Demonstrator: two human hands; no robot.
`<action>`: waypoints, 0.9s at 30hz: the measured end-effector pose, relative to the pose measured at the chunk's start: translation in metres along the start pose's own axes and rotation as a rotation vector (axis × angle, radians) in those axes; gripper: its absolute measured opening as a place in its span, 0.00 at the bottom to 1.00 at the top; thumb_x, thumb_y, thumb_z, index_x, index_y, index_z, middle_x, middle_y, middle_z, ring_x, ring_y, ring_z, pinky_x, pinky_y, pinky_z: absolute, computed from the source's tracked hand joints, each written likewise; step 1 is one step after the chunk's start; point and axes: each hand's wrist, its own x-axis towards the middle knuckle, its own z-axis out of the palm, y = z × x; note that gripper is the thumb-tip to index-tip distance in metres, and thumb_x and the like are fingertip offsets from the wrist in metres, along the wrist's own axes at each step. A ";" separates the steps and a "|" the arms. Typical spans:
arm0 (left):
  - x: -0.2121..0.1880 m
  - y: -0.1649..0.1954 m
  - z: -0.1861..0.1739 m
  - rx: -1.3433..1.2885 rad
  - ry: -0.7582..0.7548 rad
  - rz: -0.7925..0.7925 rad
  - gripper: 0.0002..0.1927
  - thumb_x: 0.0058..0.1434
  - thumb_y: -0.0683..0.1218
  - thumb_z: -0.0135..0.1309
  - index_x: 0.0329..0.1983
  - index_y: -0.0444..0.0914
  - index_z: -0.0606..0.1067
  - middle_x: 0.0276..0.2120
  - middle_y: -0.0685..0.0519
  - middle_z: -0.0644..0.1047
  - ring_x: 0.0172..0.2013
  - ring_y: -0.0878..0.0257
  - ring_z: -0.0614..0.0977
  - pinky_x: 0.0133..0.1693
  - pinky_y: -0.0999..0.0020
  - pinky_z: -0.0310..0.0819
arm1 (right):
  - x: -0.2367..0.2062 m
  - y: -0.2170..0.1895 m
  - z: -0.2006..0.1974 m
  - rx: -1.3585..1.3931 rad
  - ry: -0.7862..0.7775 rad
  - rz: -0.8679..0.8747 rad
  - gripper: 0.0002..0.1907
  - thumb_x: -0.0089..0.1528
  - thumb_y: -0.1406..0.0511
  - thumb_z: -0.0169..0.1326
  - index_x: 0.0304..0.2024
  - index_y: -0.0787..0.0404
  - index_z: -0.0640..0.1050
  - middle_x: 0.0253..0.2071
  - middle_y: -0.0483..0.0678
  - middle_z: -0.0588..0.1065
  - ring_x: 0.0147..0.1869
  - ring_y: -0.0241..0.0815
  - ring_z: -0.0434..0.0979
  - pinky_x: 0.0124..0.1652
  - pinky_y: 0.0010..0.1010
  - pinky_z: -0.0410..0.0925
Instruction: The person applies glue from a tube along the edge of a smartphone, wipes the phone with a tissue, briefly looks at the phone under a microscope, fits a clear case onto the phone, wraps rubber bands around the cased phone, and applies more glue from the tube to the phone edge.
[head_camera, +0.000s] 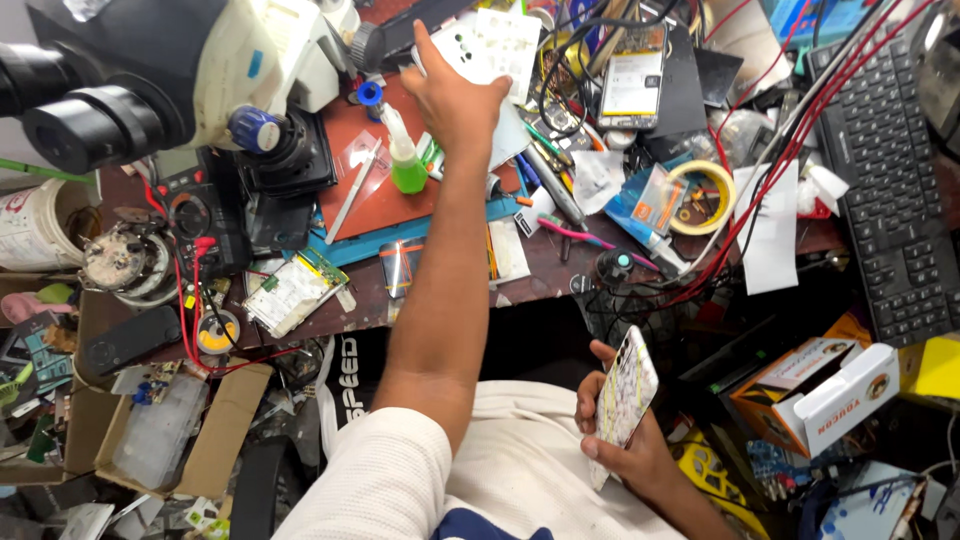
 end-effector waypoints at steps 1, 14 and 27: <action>-0.001 -0.002 0.000 -0.061 -0.043 -0.001 0.69 0.33 0.48 0.81 0.75 0.48 0.49 0.58 0.37 0.65 0.51 0.44 0.77 0.51 0.56 0.74 | 0.001 -0.002 0.000 -0.008 0.013 -0.003 0.59 0.50 0.65 0.66 0.75 0.63 0.45 0.40 0.48 0.66 0.41 0.38 0.67 0.43 0.30 0.66; -0.077 -0.034 -0.062 -0.577 -0.739 -0.200 0.51 0.44 0.45 0.76 0.69 0.28 0.64 0.55 0.37 0.81 0.50 0.56 0.85 0.51 0.62 0.84 | 0.026 0.009 -0.016 0.250 0.177 -0.079 0.53 0.56 0.62 0.68 0.76 0.60 0.52 0.44 0.48 0.70 0.40 0.37 0.71 0.40 0.30 0.68; -0.187 -0.129 -0.148 -0.853 -0.818 -0.615 0.46 0.55 0.35 0.65 0.75 0.39 0.56 0.57 0.43 0.76 0.52 0.59 0.82 0.54 0.57 0.79 | -0.006 0.039 -0.039 0.449 0.177 0.049 0.55 0.56 0.38 0.63 0.74 0.58 0.58 0.39 0.45 0.66 0.37 0.36 0.68 0.38 0.31 0.66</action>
